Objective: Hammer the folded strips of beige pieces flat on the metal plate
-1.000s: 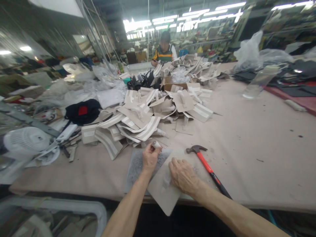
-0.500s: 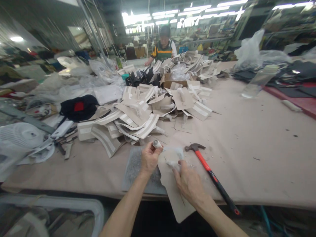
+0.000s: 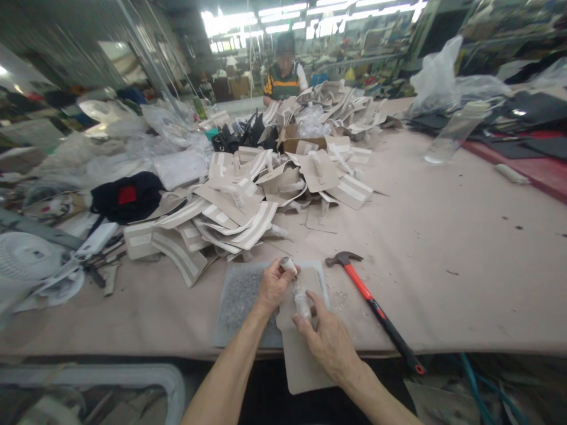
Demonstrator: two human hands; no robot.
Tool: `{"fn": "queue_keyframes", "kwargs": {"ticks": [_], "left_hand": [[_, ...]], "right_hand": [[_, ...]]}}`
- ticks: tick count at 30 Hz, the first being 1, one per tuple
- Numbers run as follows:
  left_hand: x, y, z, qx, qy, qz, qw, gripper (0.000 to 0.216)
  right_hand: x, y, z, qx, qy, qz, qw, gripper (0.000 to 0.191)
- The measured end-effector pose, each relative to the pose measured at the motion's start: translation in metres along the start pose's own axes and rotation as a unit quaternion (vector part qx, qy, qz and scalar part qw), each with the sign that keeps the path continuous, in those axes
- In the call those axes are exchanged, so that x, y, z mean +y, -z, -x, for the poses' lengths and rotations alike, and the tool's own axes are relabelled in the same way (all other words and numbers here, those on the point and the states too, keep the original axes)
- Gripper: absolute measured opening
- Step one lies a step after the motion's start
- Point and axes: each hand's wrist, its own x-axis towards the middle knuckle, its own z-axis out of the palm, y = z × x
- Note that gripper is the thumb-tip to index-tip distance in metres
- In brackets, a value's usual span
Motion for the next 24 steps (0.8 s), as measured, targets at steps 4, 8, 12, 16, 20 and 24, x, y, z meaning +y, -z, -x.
{"fn": "queue_keyframes", "kwargs": {"ticks": [4, 8, 12, 16, 20, 24], "left_hand": [[0.001, 0.005, 0.002, -0.027, 0.006, -0.003, 1.0, 0.031], [0.007, 0.004, 0.004, -0.028, -0.005, -0.036, 0.999, 0.028], [0.007, 0.004, 0.004, -0.044, -0.011, -0.048, 0.998, 0.027], [0.005, 0.005, 0.004, -0.049, -0.013, -0.059, 0.997, 0.027], [0.003, 0.005, 0.003, -0.062, -0.018, -0.071, 0.995, 0.025], [0.004, 0.002, 0.008, -0.066, -0.039, -0.105, 0.992, 0.018]], "right_hand": [[0.038, 0.03, -0.016, 0.149, -0.001, 0.113, 0.982, 0.047], [0.084, 0.06, -0.028, 0.164, -0.05, 0.29, 0.942, 0.04], [0.106, 0.068, -0.029, 0.061, -0.114, 0.33, 0.935, 0.03], [0.106, 0.07, -0.032, 0.014, -0.146, 0.299, 0.943, 0.02], [0.098, 0.078, -0.042, -0.02, -0.191, 0.146, 0.97, 0.011], [0.079, 0.078, -0.045, -0.118, -0.293, -0.267, 0.911, 0.009]]}}
